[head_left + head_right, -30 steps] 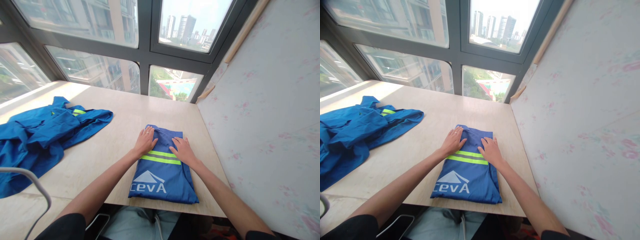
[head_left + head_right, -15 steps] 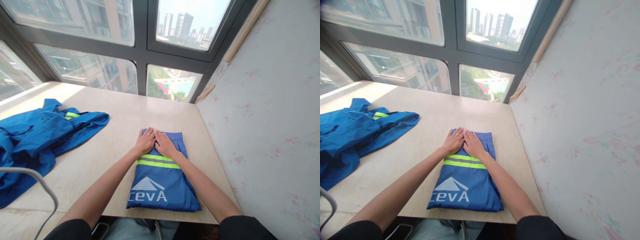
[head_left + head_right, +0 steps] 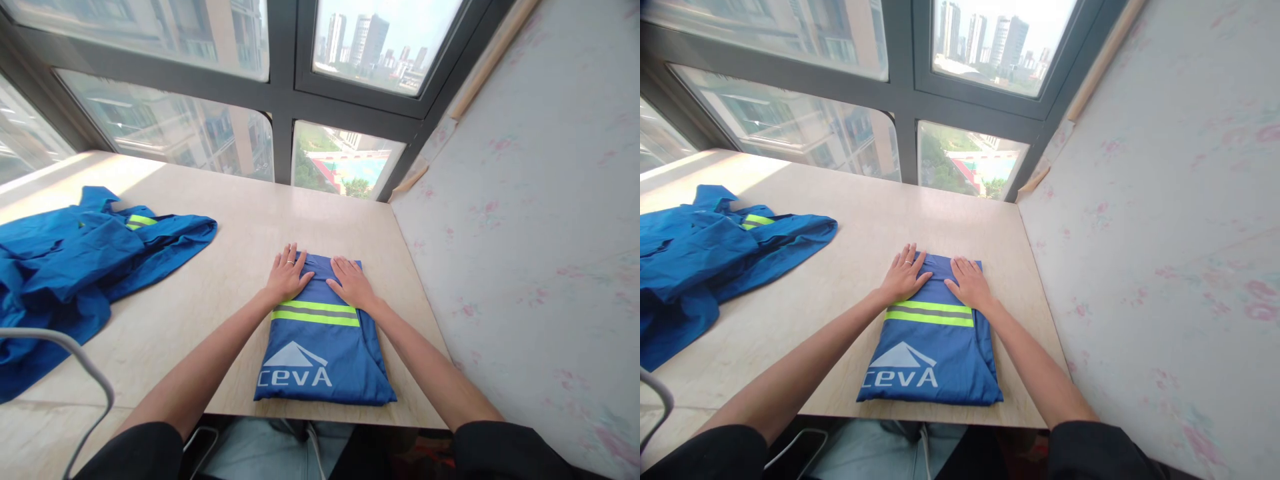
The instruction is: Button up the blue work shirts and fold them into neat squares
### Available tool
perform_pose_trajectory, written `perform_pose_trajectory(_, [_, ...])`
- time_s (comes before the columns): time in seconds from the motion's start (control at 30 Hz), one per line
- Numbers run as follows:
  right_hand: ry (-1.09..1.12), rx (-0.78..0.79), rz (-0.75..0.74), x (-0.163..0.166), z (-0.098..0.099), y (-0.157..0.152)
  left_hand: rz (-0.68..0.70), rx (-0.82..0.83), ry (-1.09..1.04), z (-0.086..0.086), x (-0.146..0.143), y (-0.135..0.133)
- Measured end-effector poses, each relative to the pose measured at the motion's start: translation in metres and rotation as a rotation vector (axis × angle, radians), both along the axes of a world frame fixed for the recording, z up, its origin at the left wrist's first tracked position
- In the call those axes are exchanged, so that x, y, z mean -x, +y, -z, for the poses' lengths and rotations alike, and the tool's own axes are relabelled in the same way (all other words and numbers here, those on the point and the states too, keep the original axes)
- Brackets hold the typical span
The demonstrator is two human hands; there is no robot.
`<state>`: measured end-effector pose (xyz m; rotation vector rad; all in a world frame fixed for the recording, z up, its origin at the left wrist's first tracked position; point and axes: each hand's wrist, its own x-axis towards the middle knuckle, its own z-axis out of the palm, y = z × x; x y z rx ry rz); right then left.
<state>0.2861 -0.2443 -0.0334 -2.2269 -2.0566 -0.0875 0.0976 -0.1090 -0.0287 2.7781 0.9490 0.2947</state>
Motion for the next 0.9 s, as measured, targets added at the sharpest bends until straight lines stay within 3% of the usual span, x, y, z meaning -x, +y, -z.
perform_pose_trajectory(0.23, [0.032,-0.02,0.015,0.0,0.004,0.001,-0.183,0.018,-0.023,0.009,0.029,-0.008])
perform_pose_trajectory(0.4, [0.034,-0.06,0.001,-0.001,0.005,0.001,-0.321,0.149,-0.096,0.006,0.056,-0.047])
perform_pose_trajectory(0.5, [0.03,-0.075,-0.001,-0.002,0.007,0.001,-0.389,0.412,-0.279,-0.006,0.075,-0.083])
perform_pose_trajectory(0.67, [0.038,-0.089,0.005,-0.002,0.009,0.002,-0.654,0.974,-0.626,-0.034,0.116,-0.127])
perform_pose_trajectory(0.77, [0.044,-0.094,0.01,-0.002,0.009,0.002,-0.78,1.171,-0.645,-0.044,0.138,-0.14])
perform_pose_trajectory(0.83, [0.046,-0.093,0.01,-0.002,0.009,0.002,-0.782,1.313,-0.605,-0.049,0.146,-0.147])
perform_pose_trajectory(0.9, [0.049,-0.094,0.011,-0.002,0.009,0.002,-0.699,1.469,-0.592,-0.052,0.147,-0.153])
